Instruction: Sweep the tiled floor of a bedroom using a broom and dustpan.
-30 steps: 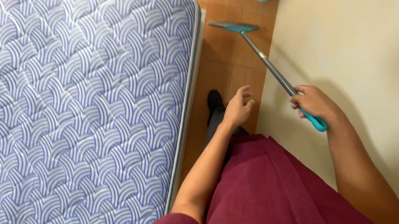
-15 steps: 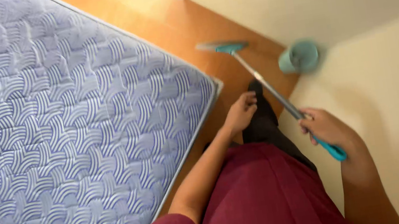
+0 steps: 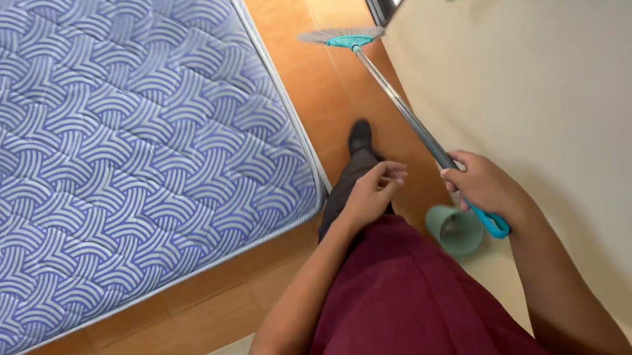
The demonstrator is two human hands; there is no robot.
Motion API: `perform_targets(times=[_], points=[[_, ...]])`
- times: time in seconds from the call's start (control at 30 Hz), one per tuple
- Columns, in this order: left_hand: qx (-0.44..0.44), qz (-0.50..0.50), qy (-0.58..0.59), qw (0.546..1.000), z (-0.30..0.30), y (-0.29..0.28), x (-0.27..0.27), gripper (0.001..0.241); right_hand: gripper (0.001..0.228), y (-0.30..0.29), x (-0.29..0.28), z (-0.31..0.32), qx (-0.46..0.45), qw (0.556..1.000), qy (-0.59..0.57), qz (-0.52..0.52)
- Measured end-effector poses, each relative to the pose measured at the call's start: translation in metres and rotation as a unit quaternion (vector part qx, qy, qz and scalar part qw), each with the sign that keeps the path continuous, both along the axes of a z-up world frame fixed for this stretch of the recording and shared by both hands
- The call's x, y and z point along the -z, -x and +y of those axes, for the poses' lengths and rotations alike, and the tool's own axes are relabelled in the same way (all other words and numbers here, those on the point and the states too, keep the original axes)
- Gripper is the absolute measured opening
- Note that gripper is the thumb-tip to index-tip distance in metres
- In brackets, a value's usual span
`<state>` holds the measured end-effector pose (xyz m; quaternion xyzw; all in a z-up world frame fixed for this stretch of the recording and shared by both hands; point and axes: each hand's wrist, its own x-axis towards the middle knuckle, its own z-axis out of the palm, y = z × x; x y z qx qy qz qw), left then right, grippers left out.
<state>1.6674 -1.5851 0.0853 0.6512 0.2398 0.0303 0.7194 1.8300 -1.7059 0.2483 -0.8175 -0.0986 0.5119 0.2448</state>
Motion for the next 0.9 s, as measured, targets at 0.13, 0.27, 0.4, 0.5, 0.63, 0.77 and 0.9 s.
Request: perform_targets(times=[0.13,0.27,0.4,0.5,0.63,0.77,0.9], points=[[-0.041,-0.018,0.028,0.999,0.047,-0.065,0.014,0.029,0.053,-0.066,0.019,0.068,-0.026,0.999,-0.010,-0.016],[-0.047,-0.009,0.022,0.999,0.133,-0.140,0.015,0.030,0.056,-0.141,0.034,0.161,-0.044,0.999,-0.017,-0.019],[-0.056,0.005,-0.005,0.998,0.244,-0.202,-0.005,0.031,0.053,-0.220,0.050,0.270,-0.059,0.997,-0.039,-0.008],[-0.079,0.003,-0.029,0.996,0.318,-0.241,-0.007,0.029,0.052,-0.268,0.057,0.350,-0.071,0.996,-0.062,-0.006],[-0.132,0.010,-0.014,0.991,0.397,-0.280,-0.023,0.027,0.050,-0.318,0.057,0.446,-0.068,0.995,-0.069,-0.023],[-0.163,0.016,-0.023,0.986,0.468,-0.320,-0.016,0.028,0.048,-0.386,0.064,0.543,-0.069,0.994,-0.060,-0.054],[-0.181,-0.004,-0.019,0.983,0.558,-0.372,0.021,0.027,0.041,-0.467,0.092,0.648,-0.080,0.991,-0.093,-0.060]])
